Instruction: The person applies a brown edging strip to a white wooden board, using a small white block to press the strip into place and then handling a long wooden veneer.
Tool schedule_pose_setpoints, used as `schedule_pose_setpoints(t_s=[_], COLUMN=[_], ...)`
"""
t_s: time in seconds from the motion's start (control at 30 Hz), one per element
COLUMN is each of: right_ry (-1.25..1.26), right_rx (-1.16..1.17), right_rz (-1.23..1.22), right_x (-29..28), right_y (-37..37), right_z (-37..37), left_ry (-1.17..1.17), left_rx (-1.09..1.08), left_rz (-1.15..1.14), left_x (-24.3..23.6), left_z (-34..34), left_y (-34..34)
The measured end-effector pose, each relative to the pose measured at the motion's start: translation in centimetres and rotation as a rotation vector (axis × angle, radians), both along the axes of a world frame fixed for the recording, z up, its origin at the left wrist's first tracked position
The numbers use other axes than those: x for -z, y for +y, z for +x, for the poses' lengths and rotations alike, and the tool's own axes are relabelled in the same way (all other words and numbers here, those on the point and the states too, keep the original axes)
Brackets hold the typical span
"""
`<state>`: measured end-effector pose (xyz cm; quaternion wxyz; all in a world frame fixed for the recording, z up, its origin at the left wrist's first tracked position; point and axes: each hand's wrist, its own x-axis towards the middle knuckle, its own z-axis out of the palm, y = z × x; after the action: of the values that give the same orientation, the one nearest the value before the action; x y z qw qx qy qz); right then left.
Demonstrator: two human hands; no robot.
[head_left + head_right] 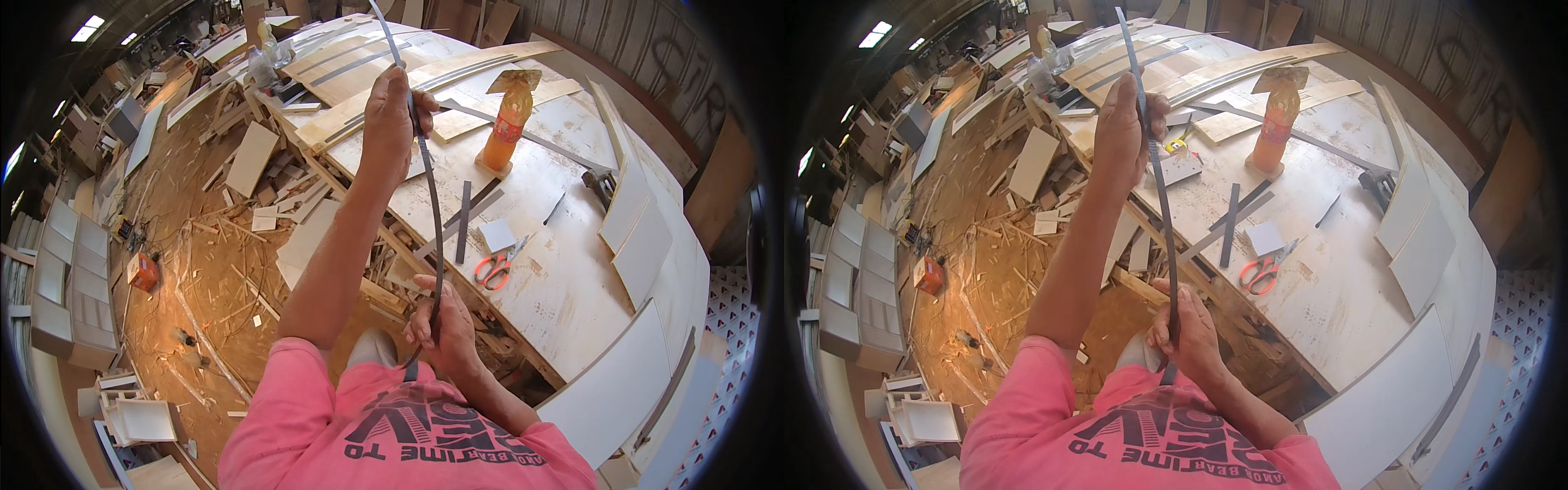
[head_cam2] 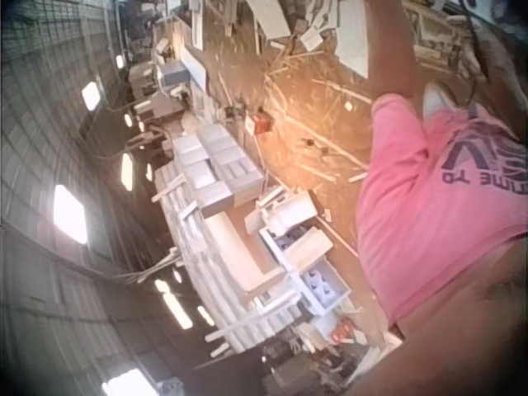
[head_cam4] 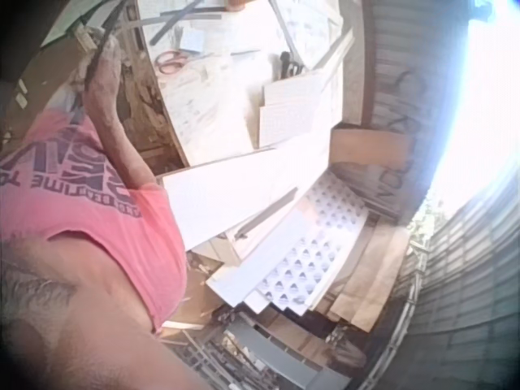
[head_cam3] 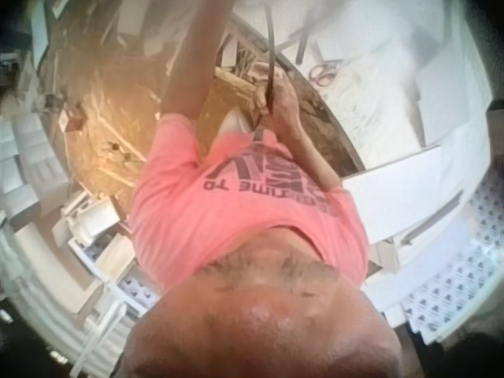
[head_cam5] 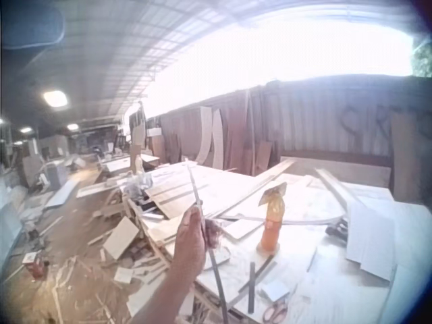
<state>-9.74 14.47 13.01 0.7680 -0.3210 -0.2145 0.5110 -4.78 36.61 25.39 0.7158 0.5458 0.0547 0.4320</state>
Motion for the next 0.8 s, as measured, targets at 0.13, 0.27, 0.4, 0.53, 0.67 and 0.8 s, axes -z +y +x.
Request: schedule_pose_setpoints(t_s=[0.13,0.27,0.4,0.53,0.67,0.8], right_ry=[-0.049,-0.051,-0.050,-0.046,-0.236,-0.931], right_rx=[0.170,0.220,0.229,0.255,0.280,0.587], right_rz=[-0.118,-0.065,0.007,0.112,-0.023,-0.573], right_x=[-1.7,-2.1,-3.3,-4.8,-4.9,5.3], right_y=[2.3,5.9,12.6,21.9,31.9,34.2], right_z=[2.4,7.1,10.3,13.0,17.2,25.1], left_ry=[0.147,0.298,0.393,0.688,0.572,0.667], left_rx=[0.101,0.372,0.525,0.346,-0.070,-0.156], left_rz=[-0.036,0.108,0.048,0.037,0.317,0.504], left_x=[3.3,13.1,21.6,21.7,21.8,18.3], left_z=[1.0,-3.5,-9.2,-10.3,-8.6,-4.2], left_y=[0.5,-1.4,-3.0,1.7,12.7,26.8])
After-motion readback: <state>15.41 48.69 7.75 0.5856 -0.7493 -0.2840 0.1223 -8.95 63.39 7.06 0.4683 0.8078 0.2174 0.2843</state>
